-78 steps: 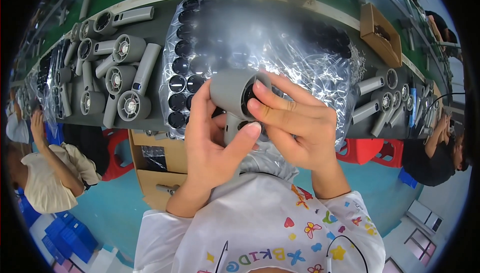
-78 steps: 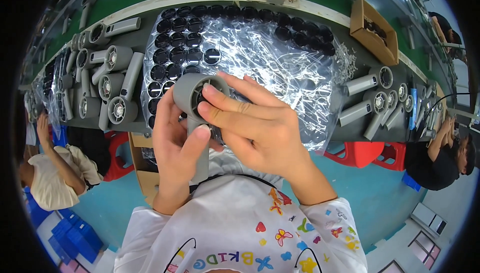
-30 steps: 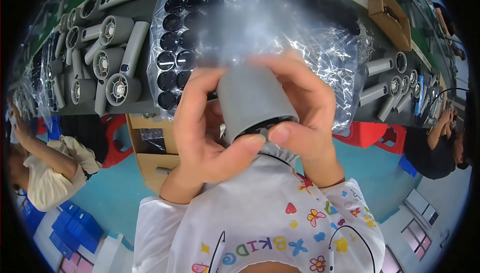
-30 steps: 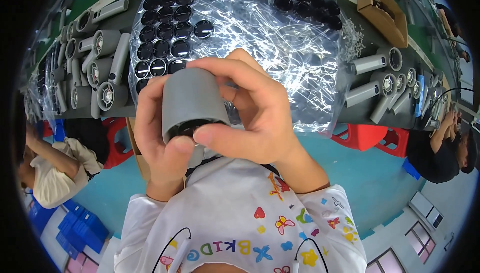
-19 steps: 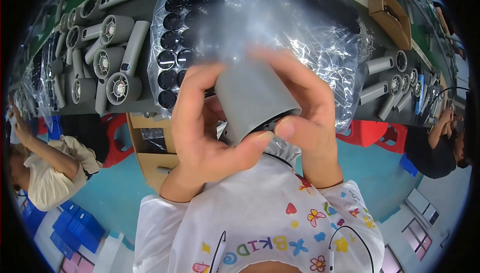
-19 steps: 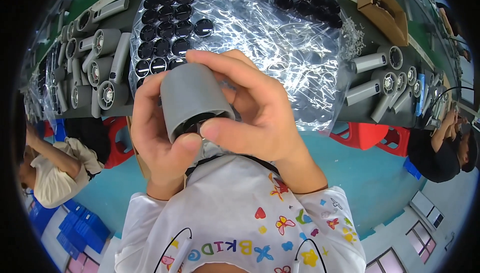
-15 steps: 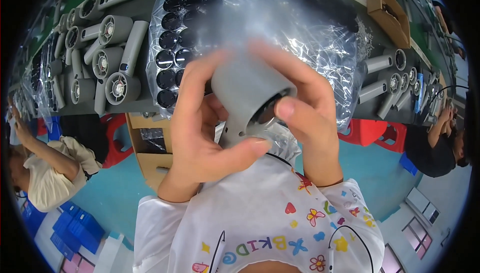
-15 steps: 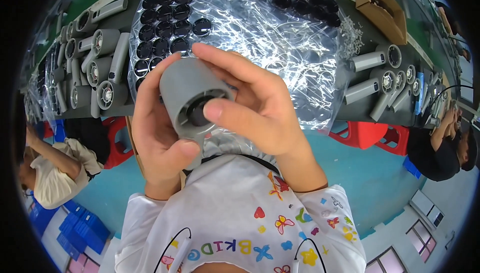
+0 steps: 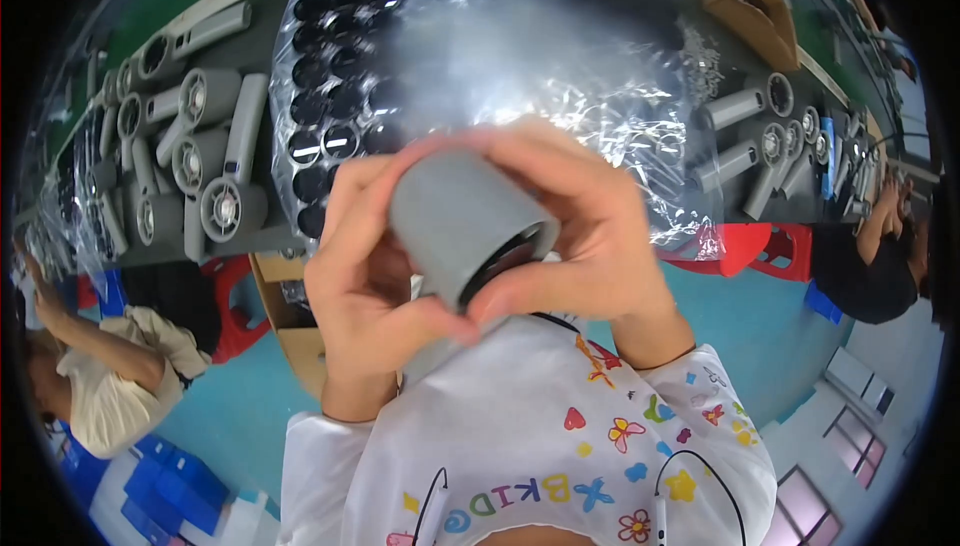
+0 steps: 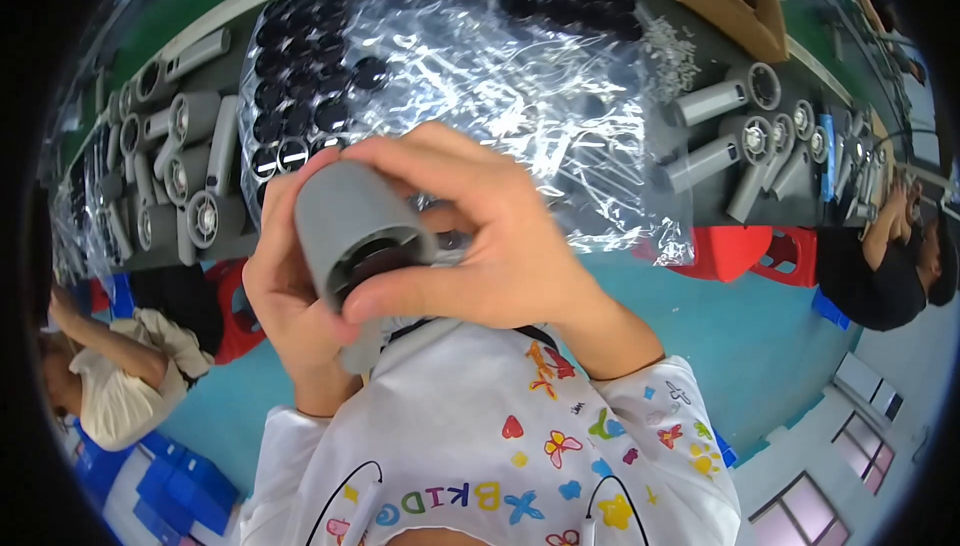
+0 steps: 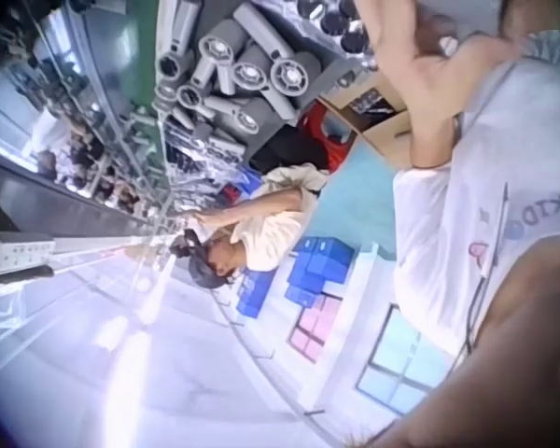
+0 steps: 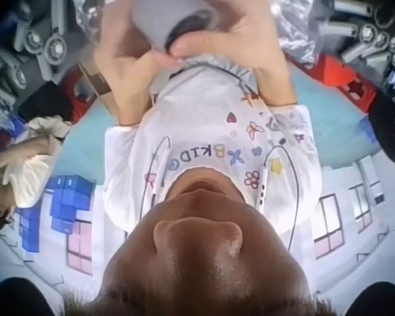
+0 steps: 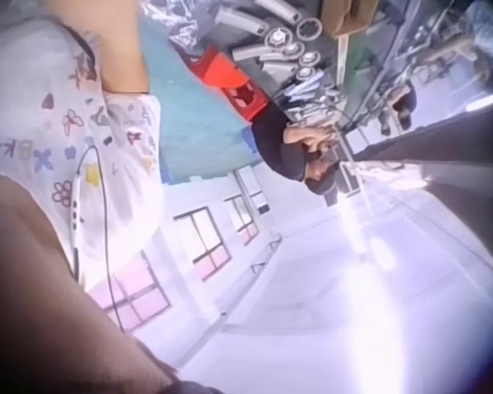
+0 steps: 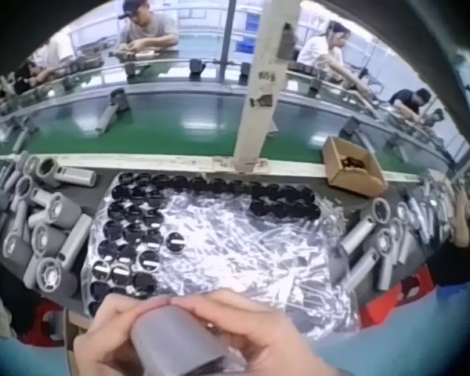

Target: The person assembles internal mechanical components and plastic parts into a grey cylindrical housing by hand.

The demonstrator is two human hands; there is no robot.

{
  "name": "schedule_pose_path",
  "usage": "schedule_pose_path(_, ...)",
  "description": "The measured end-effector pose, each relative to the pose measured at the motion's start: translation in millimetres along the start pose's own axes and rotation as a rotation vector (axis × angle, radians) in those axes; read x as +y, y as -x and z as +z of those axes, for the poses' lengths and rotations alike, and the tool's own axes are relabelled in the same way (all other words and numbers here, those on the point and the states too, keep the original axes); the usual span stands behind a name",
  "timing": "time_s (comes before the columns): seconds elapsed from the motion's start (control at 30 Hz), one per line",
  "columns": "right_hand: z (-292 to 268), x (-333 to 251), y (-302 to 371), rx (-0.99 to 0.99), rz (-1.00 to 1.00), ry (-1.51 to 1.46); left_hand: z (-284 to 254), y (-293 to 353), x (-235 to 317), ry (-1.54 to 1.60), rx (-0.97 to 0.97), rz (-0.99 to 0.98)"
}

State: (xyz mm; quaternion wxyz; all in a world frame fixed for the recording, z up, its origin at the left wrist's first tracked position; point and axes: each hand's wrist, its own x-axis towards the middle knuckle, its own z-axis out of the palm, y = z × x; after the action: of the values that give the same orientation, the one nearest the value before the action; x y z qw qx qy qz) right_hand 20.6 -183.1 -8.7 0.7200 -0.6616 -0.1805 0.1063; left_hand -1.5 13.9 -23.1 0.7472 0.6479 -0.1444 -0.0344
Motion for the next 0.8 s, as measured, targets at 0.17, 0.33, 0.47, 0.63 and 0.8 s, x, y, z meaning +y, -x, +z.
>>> schedule_pose_path(0.17,0.3,-0.5,1.0,0.036,0.102,-0.133,11.1,-3.6,9.6,0.159,0.177,-0.249)
schedule_pose_path(0.33,-12.4,-14.9,-1.6,0.024,0.136,-0.286,24.1,-21.9,38.8,0.308,0.112,-0.365)
schedule_pose_path(0.47,-27.0,-29.4,-7.9,0.380,-0.033,-0.158,-5.4,-47.4,29.5,-0.018,-0.316,-0.381)
schedule_pose_path(0.63,-97.4,-56.9,13.8,0.455,-0.190,0.155,-45.2,-88.3,33.3,-0.125,-0.236,-0.297)
schedule_pose_path(0.8,-196.2,-41.0,36.4,0.899,-0.054,0.526,-65.4,-219.1,1.9,-0.142,0.040,-0.256)
